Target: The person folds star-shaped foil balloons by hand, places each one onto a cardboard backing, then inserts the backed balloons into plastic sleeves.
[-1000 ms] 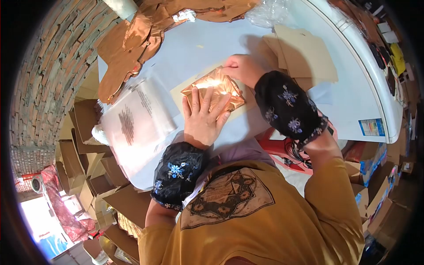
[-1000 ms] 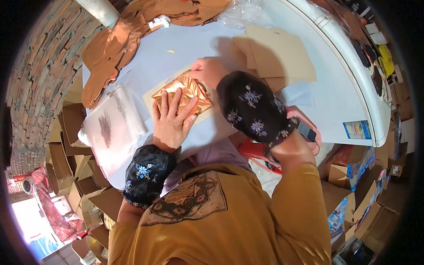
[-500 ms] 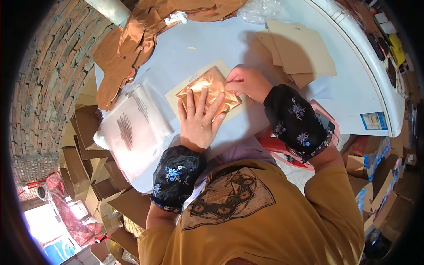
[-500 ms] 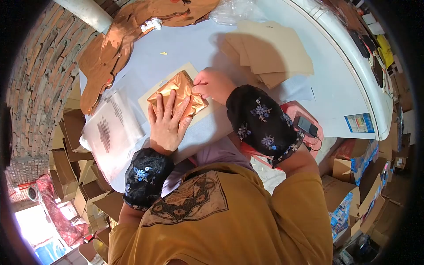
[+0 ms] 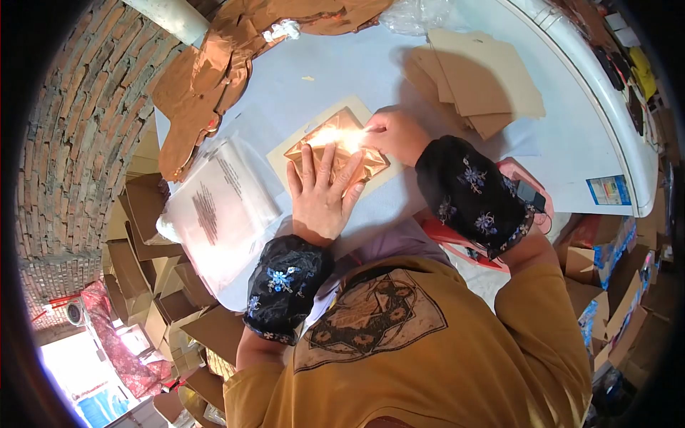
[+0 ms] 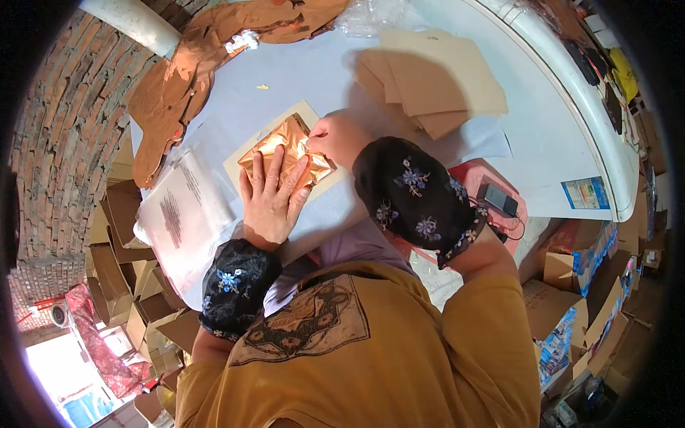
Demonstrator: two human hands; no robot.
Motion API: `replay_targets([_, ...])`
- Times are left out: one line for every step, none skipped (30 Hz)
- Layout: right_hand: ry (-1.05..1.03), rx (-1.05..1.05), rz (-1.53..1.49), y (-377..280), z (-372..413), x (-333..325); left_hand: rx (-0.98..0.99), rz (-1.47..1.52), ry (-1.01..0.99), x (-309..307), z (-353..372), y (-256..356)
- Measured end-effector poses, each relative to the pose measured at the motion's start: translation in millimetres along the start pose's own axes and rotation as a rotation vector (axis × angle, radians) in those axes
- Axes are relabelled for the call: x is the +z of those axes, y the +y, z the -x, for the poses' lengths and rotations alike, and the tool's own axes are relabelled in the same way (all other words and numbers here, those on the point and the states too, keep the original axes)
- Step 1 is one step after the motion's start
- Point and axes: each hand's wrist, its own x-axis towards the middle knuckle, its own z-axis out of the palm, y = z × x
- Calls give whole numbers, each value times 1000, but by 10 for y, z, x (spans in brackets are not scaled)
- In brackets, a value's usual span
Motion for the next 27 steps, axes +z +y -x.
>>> replay_targets([4,-4,44,-11,-7,-5,2,-4,1,5,3,-4])
replay_targets([8,-8,88,-27,-19,-7,-3,4,1,4,3,-6])
replay_targets([13,-12,132,-37,-27,0,-7,11,0,0,1,-3])
replay_targets([75,-83,207,-37,-27,25,-13,19,-1,-20,-8,6])
replay_targets([137,-153,283,-31,-21,64,-23,11,-22,-54,-17,21])
replay_targets([199,-223,358,-18,-10,86,-33,3,-43,-109,-39,52])
replay_targets([209,-235,377,3,-7,107,-43,-5,-62,-145,-58,70])
replay_targets([219,-247,397,26,-13,126,-45,3,-52,-148,-75,73])
replay_targets([225,-263,418,42,-25,140,-52,10,-41,-148,-94,73])
replay_targets([266,-334,417,54,-20,155,-60,18,-31,-147,-102,81])
replay_targets([305,-405,415,64,-8,168,-72,17,-21,-133,-113,91])
replay_targets([343,-480,413,67,-6,177,-86,15,-8,-106,-136,103])
replay_targets([357,-471,385,67,4,195,-105,13,8,-70,-152,123])
replay_targets([367,-466,357,65,25,210,-123,51,100,-26,-170,181])
replay_targets([371,-461,327,61,54,220,-134,79,122,-8,-190,234])
replay_targets([321,-396,310,37,77,212,-147,105,144,0,-220,269])
replay_targets([300,-357,289,48,81,213,-165,130,166,9,-249,298])
replay_targets([277,-320,268,74,70,219,-155,210,223,74,-274,311])
replay_targets([255,-283,250,99,58,225,-146,214,238,127,-294,321])
replay_targets([245,-263,267,121,70,235,-147,162,232,196,-290,344])
replay_targets([250,-286,290,119,85,236,-146,113,223,247,-281,363])
replay_targets([258,-306,311,109,103,235,-159,110,215,243,-276,368])
replay_targets([270,-323,333,101,119,235,-166,109,206,232,-272,374])
replay_targets([274,-364,379,91,129,231,-169,110,196,223,-267,376])
replay_targets([276,-380,455,58,152,243,-177,107,182,220,-262,371])
replay_targets([284,-391,533,18,196,257,-179,107,166,217,-253,376])
replay_targets([296,-397,613,-1,223,251,-175,111,152,219,-259,386])
